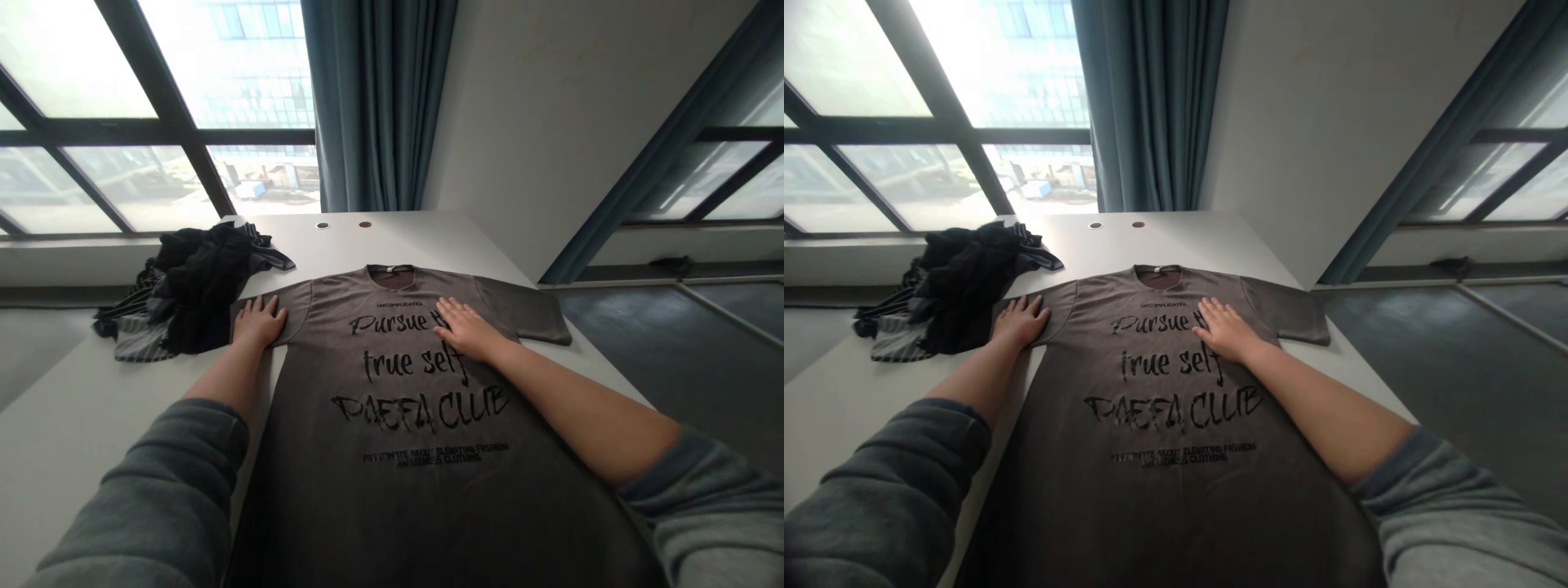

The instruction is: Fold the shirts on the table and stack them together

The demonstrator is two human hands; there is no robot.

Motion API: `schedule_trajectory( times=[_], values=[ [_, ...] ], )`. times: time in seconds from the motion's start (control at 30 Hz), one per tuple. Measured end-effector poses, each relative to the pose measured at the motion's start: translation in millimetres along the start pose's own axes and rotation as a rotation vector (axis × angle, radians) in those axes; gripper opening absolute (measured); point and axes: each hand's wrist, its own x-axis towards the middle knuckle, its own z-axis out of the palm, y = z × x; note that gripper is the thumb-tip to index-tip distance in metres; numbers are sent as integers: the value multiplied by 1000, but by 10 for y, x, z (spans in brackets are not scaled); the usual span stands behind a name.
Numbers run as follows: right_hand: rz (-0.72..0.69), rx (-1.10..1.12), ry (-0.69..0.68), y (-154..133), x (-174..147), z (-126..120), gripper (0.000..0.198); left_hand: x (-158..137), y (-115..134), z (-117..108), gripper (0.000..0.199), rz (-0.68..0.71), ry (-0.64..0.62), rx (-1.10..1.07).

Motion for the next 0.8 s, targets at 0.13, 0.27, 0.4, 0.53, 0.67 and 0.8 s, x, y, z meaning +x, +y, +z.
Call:
schedule_trajectory(
  times=[0.13, 0.27, 0.4, 0.53, 0.67, 0.8],
  values=[
    [64, 8, -93, -267, 587, -57, 84, -17, 17, -20, 76, -3, -12, 8],
    [155, 31, -164, -301, 1041, -66, 86, -20, 17, -18, 76, 2, -13, 11],
    [193, 17, -144, -290, 1188, 30, 88, -1, -5, 22, 76, 5, 0, 11],
    [192, 26, -117, -282, 1188, 105, 87, 12, -29, 51, 76, 21, 3, 13],
    [196, 45, -82, -282, 1161, 110, 82, 7, -31, 45, 76, 28, 0, 14],
    [103, 110, 115, -298, 1076, 107, 70, 4, -21, 38, 76, 20, 11, 3]
  ],
)
